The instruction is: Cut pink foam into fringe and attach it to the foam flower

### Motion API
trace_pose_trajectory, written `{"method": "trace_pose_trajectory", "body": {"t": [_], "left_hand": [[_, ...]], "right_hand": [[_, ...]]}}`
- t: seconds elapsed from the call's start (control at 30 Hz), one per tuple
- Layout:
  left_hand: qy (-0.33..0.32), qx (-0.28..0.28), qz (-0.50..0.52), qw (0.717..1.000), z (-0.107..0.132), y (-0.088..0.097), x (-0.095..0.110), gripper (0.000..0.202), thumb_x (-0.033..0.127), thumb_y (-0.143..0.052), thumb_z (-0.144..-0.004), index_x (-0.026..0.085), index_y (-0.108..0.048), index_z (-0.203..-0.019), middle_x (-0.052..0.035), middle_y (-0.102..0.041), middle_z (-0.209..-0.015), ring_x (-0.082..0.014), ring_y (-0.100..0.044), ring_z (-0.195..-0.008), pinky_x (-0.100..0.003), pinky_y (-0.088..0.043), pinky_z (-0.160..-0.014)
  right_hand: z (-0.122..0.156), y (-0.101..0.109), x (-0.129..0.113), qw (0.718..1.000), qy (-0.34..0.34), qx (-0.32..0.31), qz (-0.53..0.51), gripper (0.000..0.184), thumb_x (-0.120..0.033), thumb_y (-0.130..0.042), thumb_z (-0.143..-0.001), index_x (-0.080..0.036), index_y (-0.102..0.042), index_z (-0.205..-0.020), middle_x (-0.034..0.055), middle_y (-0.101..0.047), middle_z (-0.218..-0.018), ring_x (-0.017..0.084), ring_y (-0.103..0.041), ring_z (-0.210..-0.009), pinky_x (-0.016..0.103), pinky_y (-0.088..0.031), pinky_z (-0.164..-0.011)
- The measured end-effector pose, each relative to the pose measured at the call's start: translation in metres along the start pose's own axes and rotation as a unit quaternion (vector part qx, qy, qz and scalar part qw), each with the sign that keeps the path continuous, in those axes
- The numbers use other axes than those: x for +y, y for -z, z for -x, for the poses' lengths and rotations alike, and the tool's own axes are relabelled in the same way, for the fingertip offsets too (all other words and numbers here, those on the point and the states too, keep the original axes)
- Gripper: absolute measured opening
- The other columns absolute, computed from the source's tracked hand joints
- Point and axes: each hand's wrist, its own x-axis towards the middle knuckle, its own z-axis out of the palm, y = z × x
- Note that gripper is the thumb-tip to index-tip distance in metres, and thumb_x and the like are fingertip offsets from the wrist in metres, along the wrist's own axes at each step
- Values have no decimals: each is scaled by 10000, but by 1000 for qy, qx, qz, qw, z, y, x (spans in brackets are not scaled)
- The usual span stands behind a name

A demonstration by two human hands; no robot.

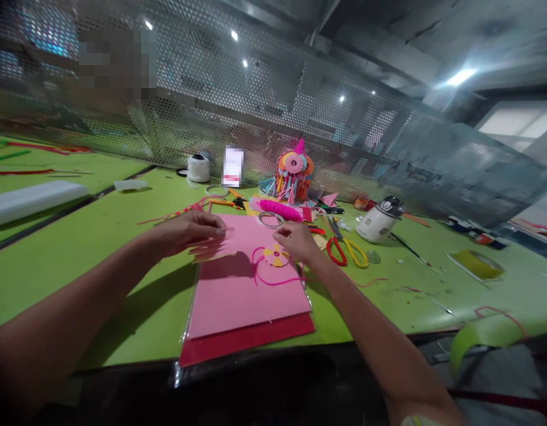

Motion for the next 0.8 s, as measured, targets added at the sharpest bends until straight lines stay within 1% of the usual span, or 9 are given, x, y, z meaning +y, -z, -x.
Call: {"method": "trace_pose_trajectory", "body": {"t": [0.07,0.17,0.3,0.43,0.53,0.6,0.67,0.77,0.8], "left_hand": [[11,-33,-35,999,2,2,0,139,256,-671,-670,121,-639,-678,8,-537,-569,-68,-423,-494,-202,-306,-483],[22,-67,-73,995,2,2,-3,189,304,-665,-672,125,-624,-626,15,-489,-523,-66,-375,-458,-211,-282,-457],[26,-60,-81,995,0,5,-7,206,326,-654,-676,136,-614,-606,20,-465,-505,-67,-355,-444,-212,-269,-444],[25,-18,-99,995,-3,11,-9,170,300,-654,-670,141,-626,-620,19,-495,-533,-68,-380,-467,-204,-279,-457],[24,8,-108,994,-4,13,-10,162,295,-652,-669,137,-633,-635,7,-531,-569,-78,-416,-499,-207,-309,-484],[28,23,-105,994,-5,14,-11,158,291,-652,-667,135,-635,-649,0,-550,-590,-83,-432,-515,-209,-321,-498],[37,33,-93,994,-6,13,-12,146,280,-653,-663,135,-636,-664,2,-549,-585,-81,-428,-509,-208,-317,-491],[47,31,-76,995,-6,14,-15,143,274,-645,-668,132,-632,-669,10,-531,-568,-78,-413,-498,-203,-300,-471],[47,29,-74,996,-6,14,-15,147,276,-643,-670,130,-630,-666,9,-531,-569,-79,-415,-502,-203,-299,-471]], "right_hand": [[-12,1,5,994,47,-52,80,129,-177,-552,-746,-139,-672,-718,65,-653,-756,159,-571,-698,255,-407,-625],[-25,-7,8,983,89,-117,115,94,-143,-603,-684,-137,-693,-708,63,-658,-740,160,-560,-690,250,-380,-620],[-37,-21,7,964,126,-179,153,75,-136,-616,-664,-142,-689,-680,49,-640,-668,155,-539,-649,244,-351,-582],[-36,-22,-4,945,175,-211,178,122,-163,-596,-720,-152,-675,-812,70,-624,-846,174,-530,-814,251,-365,-673],[-26,-18,-17,919,234,-222,227,151,-180,-531,-803,-165,-647,-899,74,-583,-903,169,-509,-856,257,-369,-706],[-18,-17,-26,901,266,-215,267,145,-180,-501,-831,-159,-639,-870,76,-568,-883,176,-498,-849,268,-369,-692],[-14,-19,-33,876,300,-210,312,141,-143,-492,-831,-137,-632,-814,81,-563,-847,191,-488,-836,285,-366,-674],[-15,-25,-36,837,357,-218,352,159,-68,-473,-817,-104,-618,-760,93,-569,-807,201,-479,-805,306,-362,-661],[-17,-28,-34,833,369,-219,350,161,-59,-472,-814,-98,-615,-752,96,-571,-801,199,-480,-795,307,-362,-657]]}}
